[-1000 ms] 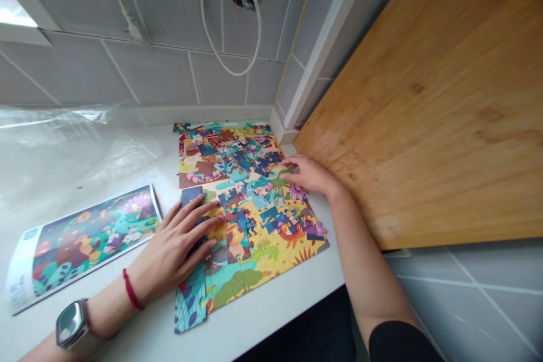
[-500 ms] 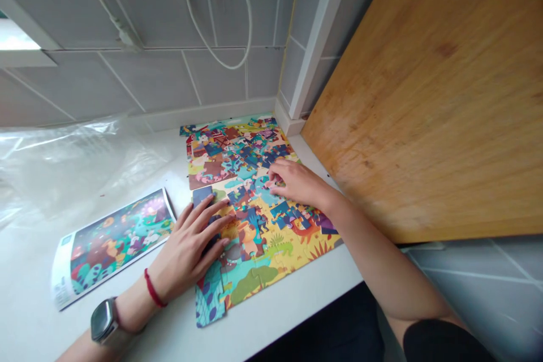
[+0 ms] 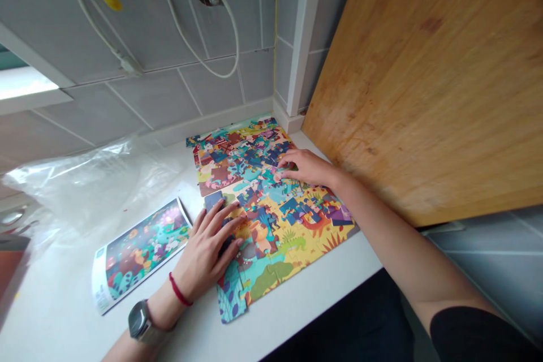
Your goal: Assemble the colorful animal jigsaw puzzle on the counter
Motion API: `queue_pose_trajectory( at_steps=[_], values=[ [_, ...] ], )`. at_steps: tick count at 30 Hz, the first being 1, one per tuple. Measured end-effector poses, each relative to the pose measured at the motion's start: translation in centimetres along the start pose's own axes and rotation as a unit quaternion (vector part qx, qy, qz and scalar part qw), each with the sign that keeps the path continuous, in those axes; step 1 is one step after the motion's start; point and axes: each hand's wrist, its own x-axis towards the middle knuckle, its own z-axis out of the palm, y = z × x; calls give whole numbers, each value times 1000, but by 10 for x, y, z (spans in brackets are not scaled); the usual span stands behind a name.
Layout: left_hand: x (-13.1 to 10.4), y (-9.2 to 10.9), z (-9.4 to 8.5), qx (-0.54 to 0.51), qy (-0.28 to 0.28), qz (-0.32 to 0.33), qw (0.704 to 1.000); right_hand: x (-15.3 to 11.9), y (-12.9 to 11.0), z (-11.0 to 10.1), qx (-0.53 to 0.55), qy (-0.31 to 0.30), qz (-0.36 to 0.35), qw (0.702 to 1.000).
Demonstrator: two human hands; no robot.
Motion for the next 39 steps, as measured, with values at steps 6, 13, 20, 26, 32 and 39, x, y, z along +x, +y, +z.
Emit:
queue_pose_trajectory(
  at_steps=[6, 13, 20, 26, 32, 39],
  values=[
    [1, 1, -1, -2, -16, -10, 1000, 2, -7, 8, 35, 68, 5, 997],
    [3, 6, -6, -22, -33, -26, 999, 4, -10, 24, 81, 120, -16, 989],
    [8, 12, -12, -30, -50, -54, 997, 3, 0, 34, 118, 115, -3, 986],
    [8, 13, -9, -62, -38, -68, 995, 8, -3, 28, 64, 107, 5, 992],
    [8, 12, -10, -82, -27, -78, 993, 43, -12, 29, -3, 102, 4, 995],
    [14, 16, -8, -111, -4, -104, 988, 96, -29, 48, -90, 11, -22, 996]
  ],
)
